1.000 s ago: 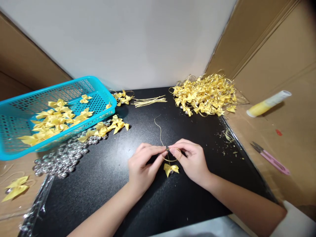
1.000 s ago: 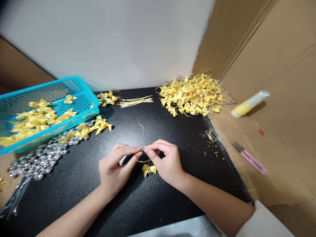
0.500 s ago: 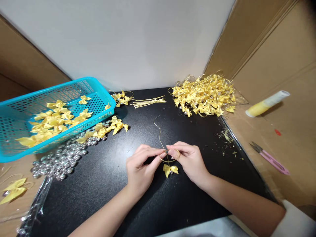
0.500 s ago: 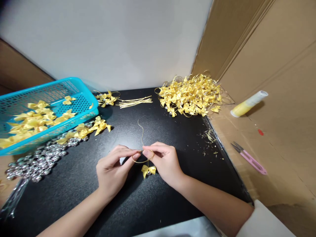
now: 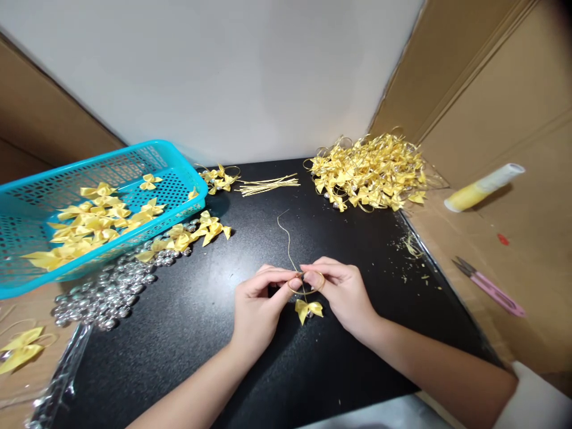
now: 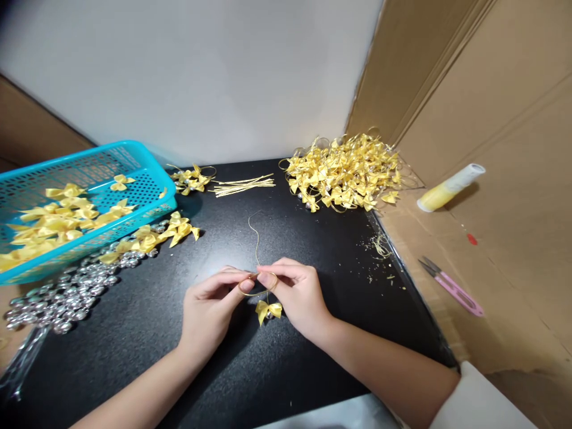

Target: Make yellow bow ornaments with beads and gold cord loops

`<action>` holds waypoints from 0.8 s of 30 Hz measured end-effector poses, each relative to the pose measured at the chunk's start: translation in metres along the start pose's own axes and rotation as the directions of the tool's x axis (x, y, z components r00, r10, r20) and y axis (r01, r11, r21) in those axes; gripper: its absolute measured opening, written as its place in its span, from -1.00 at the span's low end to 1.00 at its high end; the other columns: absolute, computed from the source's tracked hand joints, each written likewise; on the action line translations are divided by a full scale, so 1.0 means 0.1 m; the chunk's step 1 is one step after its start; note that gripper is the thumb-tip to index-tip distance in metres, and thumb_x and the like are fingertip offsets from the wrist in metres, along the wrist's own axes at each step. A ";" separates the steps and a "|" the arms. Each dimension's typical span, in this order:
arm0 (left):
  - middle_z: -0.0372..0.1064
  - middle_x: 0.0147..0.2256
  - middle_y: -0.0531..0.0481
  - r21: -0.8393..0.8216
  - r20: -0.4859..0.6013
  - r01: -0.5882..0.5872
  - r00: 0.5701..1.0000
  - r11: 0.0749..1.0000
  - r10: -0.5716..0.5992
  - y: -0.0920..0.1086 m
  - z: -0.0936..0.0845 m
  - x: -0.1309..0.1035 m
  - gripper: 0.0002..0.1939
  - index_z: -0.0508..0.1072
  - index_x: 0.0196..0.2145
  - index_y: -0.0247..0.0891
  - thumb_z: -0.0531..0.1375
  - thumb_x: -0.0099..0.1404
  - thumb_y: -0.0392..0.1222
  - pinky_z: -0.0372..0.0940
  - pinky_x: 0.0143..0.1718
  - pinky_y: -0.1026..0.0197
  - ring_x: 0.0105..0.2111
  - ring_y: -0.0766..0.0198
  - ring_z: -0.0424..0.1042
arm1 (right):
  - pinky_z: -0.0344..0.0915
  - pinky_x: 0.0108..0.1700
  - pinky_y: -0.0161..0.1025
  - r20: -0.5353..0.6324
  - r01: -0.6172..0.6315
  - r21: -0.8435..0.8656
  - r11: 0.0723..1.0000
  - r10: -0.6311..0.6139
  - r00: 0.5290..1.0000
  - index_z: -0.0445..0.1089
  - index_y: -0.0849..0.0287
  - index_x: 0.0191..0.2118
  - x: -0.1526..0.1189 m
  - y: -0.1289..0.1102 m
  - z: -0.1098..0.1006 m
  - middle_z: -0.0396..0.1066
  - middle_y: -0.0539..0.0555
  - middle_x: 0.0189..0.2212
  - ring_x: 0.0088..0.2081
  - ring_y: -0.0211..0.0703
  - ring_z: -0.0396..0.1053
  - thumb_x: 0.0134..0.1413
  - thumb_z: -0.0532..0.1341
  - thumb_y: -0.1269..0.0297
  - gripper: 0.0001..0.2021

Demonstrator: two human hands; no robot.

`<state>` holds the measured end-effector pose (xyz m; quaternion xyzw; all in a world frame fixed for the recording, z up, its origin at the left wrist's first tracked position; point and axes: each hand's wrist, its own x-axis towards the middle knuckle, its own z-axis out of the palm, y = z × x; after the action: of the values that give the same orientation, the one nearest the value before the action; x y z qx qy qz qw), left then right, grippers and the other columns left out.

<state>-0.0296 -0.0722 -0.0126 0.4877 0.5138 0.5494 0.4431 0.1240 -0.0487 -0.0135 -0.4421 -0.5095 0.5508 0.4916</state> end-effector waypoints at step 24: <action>0.52 -0.50 0.01 0.304 0.015 -0.200 0.979 0.931 0.205 0.09 0.00 0.02 -0.93 0.56 -0.44 -0.22 0.30 0.19 -0.24 0.30 -0.42 0.23 -0.47 0.28 0.43 | 0.33 -0.37 -0.28 0.006 0.170 -0.134 0.976 -0.170 0.985 0.57 0.14 -0.32 -0.04 -0.05 0.02 0.43 0.03 -0.49 -0.43 -0.24 0.36 0.01 0.32 0.35 -0.91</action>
<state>-0.0300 -0.0714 -0.0038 0.5956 0.5429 0.5108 0.2993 0.1227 -0.0531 -0.0082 -0.4304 -0.5801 0.4700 0.5072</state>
